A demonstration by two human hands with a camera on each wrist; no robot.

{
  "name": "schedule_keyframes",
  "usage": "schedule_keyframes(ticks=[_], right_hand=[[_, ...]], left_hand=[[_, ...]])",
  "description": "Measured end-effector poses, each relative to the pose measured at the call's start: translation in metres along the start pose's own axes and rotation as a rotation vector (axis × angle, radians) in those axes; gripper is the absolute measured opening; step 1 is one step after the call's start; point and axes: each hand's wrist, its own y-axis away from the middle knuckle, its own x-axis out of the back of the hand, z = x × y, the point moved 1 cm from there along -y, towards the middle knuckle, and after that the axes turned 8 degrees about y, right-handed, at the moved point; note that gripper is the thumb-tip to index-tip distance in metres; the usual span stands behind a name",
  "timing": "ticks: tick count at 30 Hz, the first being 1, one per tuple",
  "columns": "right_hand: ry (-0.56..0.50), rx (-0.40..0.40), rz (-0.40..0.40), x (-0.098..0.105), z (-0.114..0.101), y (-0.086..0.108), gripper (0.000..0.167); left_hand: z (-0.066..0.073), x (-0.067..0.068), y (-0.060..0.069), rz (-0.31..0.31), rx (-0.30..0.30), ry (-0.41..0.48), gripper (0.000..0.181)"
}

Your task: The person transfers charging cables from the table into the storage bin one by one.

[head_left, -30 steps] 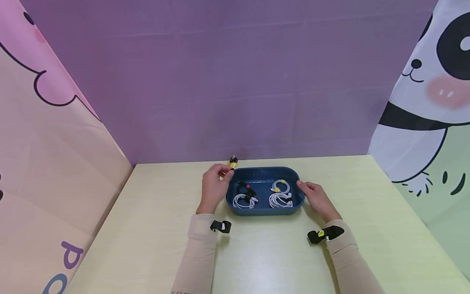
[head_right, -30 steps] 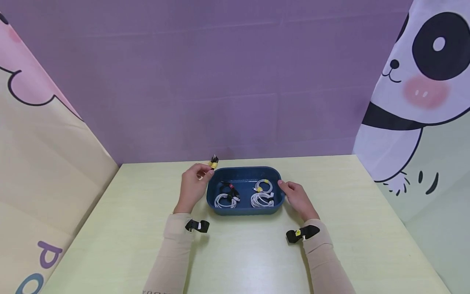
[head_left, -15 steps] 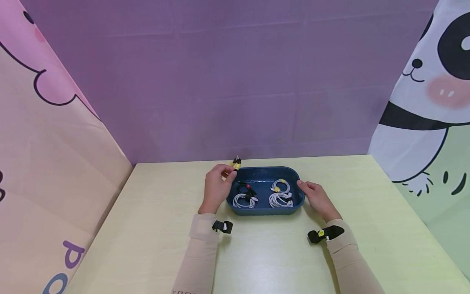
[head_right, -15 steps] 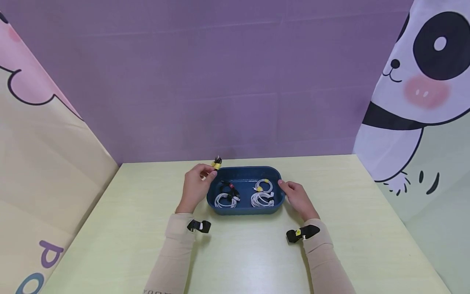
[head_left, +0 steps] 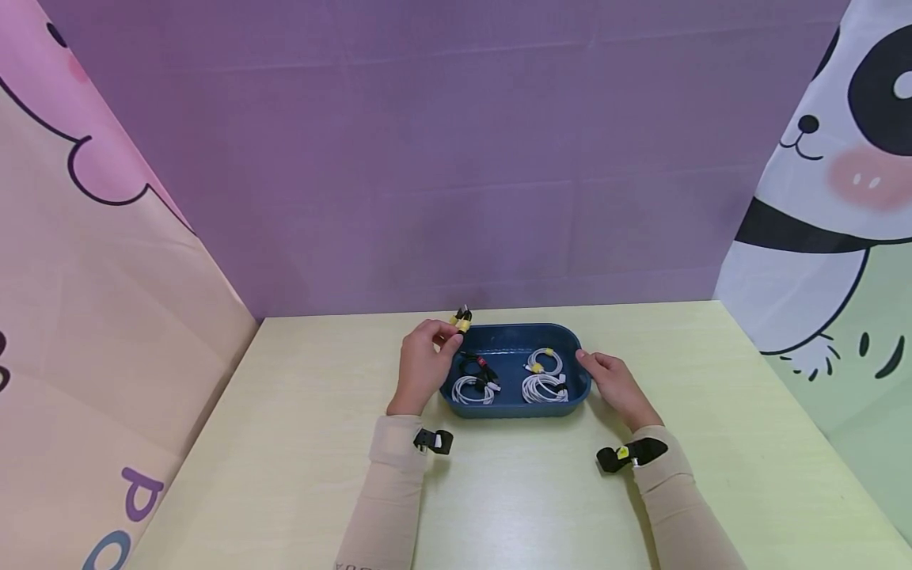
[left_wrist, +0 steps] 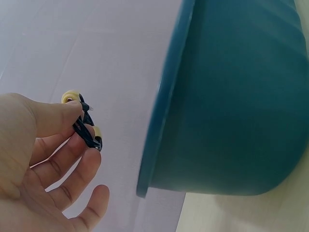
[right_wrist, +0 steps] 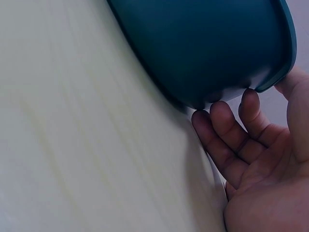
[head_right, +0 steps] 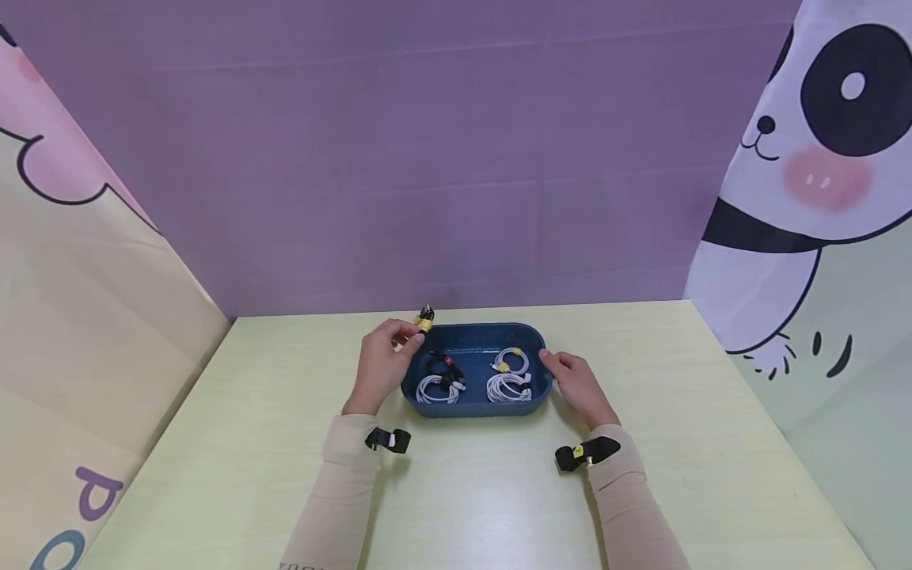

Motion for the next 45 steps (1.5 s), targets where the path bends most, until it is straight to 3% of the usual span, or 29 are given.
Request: schedule_keyframes(ticks=[45], right_hand=[[0.008, 0.010, -0.005, 0.000, 0.001, -0.001, 0.067]], left_hand=[[0.007, -0.018, 0.007, -0.089, -0.059, -0.083, 0.012]])
